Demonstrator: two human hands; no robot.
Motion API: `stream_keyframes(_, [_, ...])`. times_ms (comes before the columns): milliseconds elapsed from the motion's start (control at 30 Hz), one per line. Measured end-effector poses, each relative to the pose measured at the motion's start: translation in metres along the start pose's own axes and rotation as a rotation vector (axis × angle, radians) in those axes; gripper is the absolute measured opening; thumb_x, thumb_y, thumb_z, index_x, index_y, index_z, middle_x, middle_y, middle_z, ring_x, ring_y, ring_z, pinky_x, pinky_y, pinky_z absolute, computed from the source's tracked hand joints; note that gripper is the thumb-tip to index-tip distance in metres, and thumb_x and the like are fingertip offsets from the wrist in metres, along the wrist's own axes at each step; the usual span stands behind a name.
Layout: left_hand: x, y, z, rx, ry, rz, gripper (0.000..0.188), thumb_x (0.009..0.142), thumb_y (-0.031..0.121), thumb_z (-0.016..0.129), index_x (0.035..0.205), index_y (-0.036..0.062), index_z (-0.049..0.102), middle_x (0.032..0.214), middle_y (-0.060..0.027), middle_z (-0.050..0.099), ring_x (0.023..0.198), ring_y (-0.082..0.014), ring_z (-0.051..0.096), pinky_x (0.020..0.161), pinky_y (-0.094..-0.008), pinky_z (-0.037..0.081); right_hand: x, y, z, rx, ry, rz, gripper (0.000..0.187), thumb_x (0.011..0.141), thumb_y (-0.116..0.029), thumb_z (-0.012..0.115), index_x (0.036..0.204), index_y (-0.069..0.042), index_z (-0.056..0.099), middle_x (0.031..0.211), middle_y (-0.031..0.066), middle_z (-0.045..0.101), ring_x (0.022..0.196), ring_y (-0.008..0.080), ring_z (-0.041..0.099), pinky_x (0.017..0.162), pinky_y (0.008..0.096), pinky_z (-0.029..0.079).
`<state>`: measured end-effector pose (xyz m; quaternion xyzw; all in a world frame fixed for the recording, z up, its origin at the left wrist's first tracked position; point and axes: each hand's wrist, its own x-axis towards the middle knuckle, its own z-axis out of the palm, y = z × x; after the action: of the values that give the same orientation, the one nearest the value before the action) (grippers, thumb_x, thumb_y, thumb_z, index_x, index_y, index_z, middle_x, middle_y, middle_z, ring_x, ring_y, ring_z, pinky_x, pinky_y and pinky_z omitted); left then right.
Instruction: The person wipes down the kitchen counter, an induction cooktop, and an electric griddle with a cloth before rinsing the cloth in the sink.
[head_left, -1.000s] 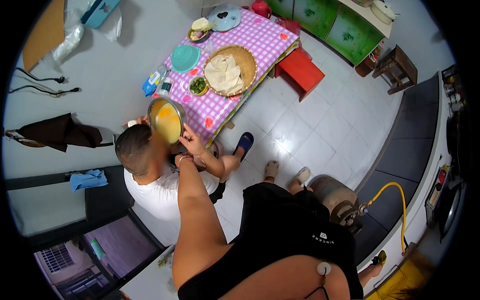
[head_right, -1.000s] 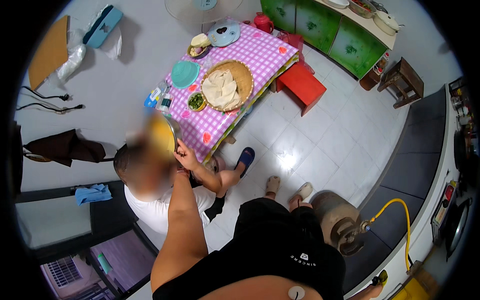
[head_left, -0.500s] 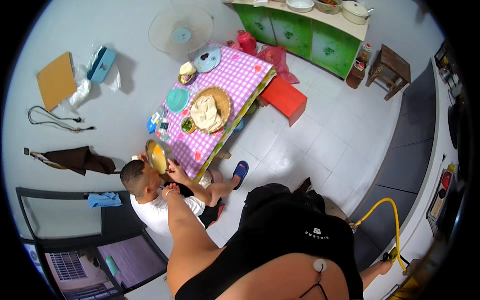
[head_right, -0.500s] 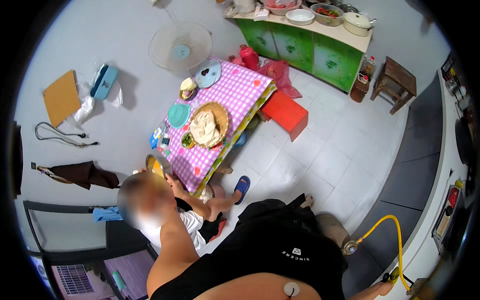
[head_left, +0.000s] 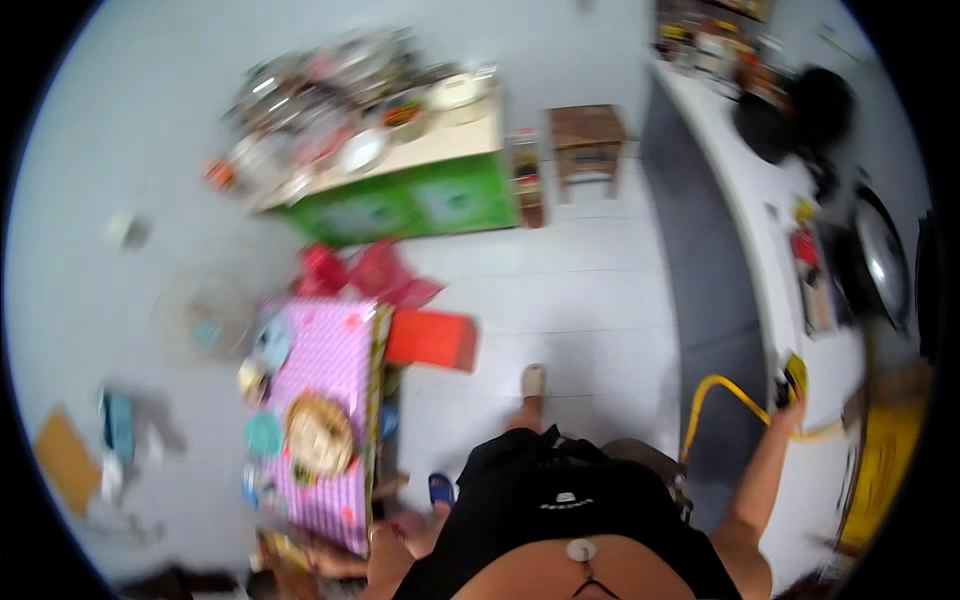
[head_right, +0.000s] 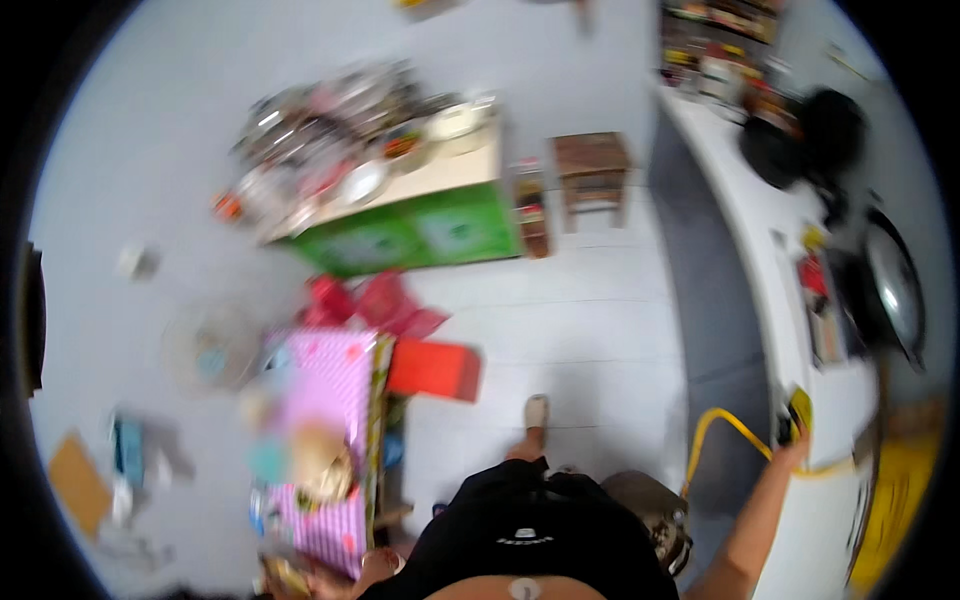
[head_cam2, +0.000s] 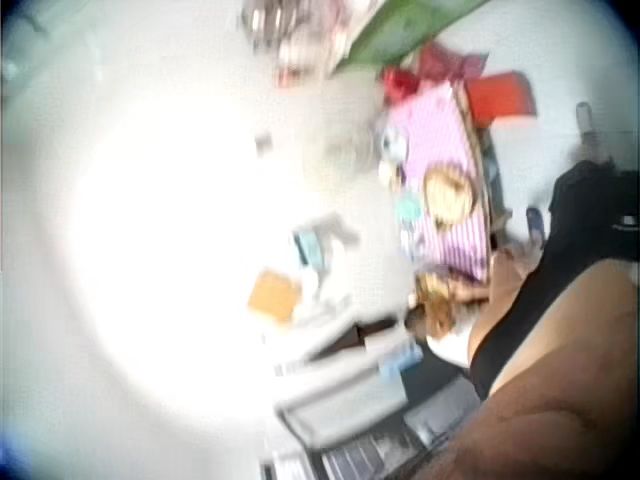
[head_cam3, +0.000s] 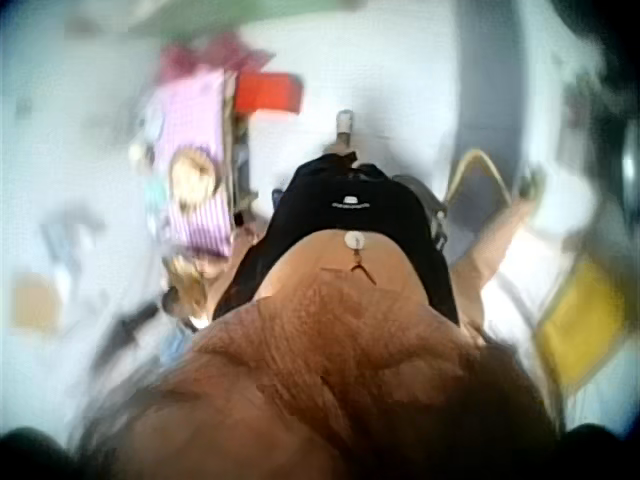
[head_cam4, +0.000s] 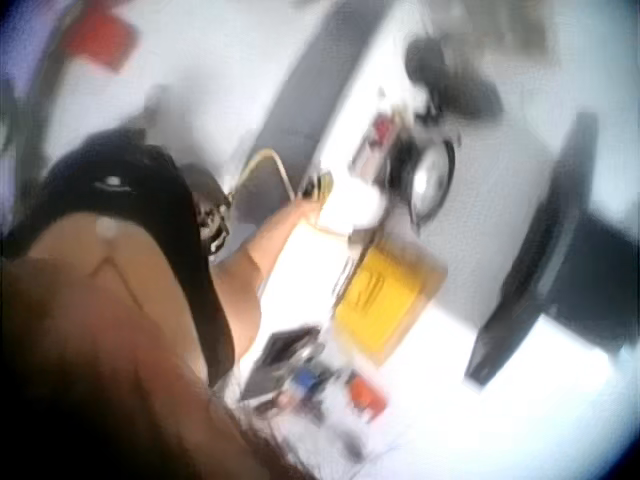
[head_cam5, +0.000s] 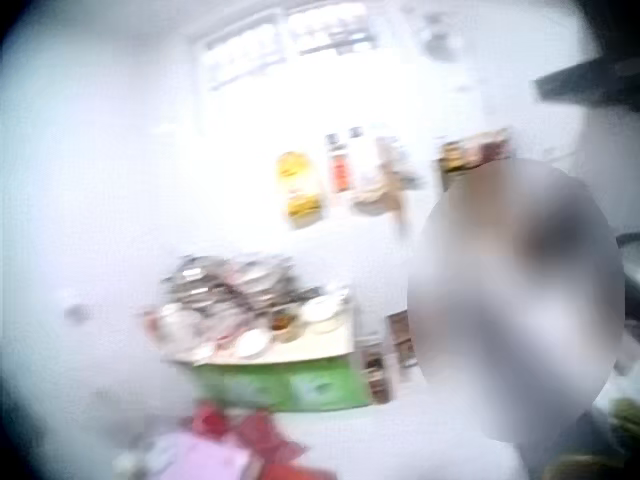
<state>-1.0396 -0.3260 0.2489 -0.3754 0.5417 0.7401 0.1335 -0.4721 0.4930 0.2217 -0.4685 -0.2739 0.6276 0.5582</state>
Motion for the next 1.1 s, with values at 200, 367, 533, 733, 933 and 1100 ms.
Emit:
stream_keyframes(200, [0.094, -0.037, 0.153, 0.509, -0.231, -0.347, 0.018, 0.086, 0.014, 0.052, 0.1, 0.0038, 0.056, 0.084, -0.011, 0.061, 0.077, -0.0231, 0.059, 0.059, -0.0375, 0.05, -0.023, 0.002, 0.119, 0.116, 0.448, -0.159, 0.03, 0.086, -0.018, 0.058, 0.111, -0.002, 0.057, 0.097, 0.012, 0.065, 0.084, 0.0255, 0.065, 0.071, 0.0363, 0.053])
stream_keyframes(367, [0.175, -0.02, 0.315, 0.842, -0.426, -0.387, 0.02, 0.086, 0.015, 0.053, 0.102, 0.0037, 0.056, 0.086, -0.0117, 0.061, 0.079, -0.0237, 0.06, 0.06, -0.0382, 0.05, -0.081, -0.042, 0.095, -0.029, 0.695, -0.42, 0.029, 0.092, -0.015, 0.051, 0.114, 0.003, 0.057, 0.102, 0.0116, 0.065, 0.091, 0.0208, 0.063, 0.08, 0.0311, 0.049])
stream_keyframes(533, [0.206, -0.013, 0.461, 1.002, -0.516, -0.322, 0.022, 0.087, 0.016, 0.053, 0.104, 0.0035, 0.056, 0.088, -0.0124, 0.062, 0.081, -0.0244, 0.06, 0.061, -0.0388, 0.05, -0.12, -0.048, 0.089, -0.483, 0.872, -0.462, 0.032, 0.092, -0.015, 0.052, 0.12, -0.002, 0.055, 0.094, 0.0058, 0.06, 0.084, 0.0151, 0.057, 0.073, 0.0286, 0.047])
stream_keyframes(733, [0.193, -0.056, 0.616, 1.088, -0.622, -0.295, 0.024, 0.087, 0.017, 0.053, 0.107, 0.0032, 0.056, 0.091, -0.0132, 0.062, 0.083, -0.0251, 0.06, 0.062, -0.0397, 0.05, -0.061, -0.001, 0.064, -1.17, 0.94, -0.583, 0.048, 0.086, -0.011, 0.055, 0.133, -0.005, 0.045, 0.135, 0.0215, 0.044, 0.127, 0.04, 0.037, 0.107, 0.0423, 0.029])
stream_keyframes(933, [0.16, -0.103, 0.714, 1.011, -0.693, -0.413, 0.027, 0.086, 0.019, 0.054, 0.109, 0.0037, 0.056, 0.093, -0.014, 0.063, 0.084, -0.0272, 0.06, 0.064, -0.0412, 0.05, 0.056, -0.018, 0.065, -1.343, 0.953, -0.346, 0.028, 0.089, -0.015, 0.053, 0.11, 0.003, 0.054, 0.109, 0.0253, 0.057, 0.1, 0.0426, 0.053, 0.088, 0.0474, 0.043])
stream_keyframes(1100, [0.024, -0.177, 0.787, 1.478, -0.883, -0.201, 0.03, 0.085, 0.023, 0.054, 0.11, 0.0061, 0.055, 0.091, -0.0136, 0.063, 0.077, -0.0299, 0.06, 0.066, -0.0432, 0.047, 0.075, -0.125, -0.015, -1.074, 1.198, -0.542, 0.031, 0.091, -0.013, 0.049, 0.118, 0.002, 0.055, 0.106, 0.0232, 0.062, 0.099, 0.0352, 0.06, 0.086, 0.0386, 0.047])
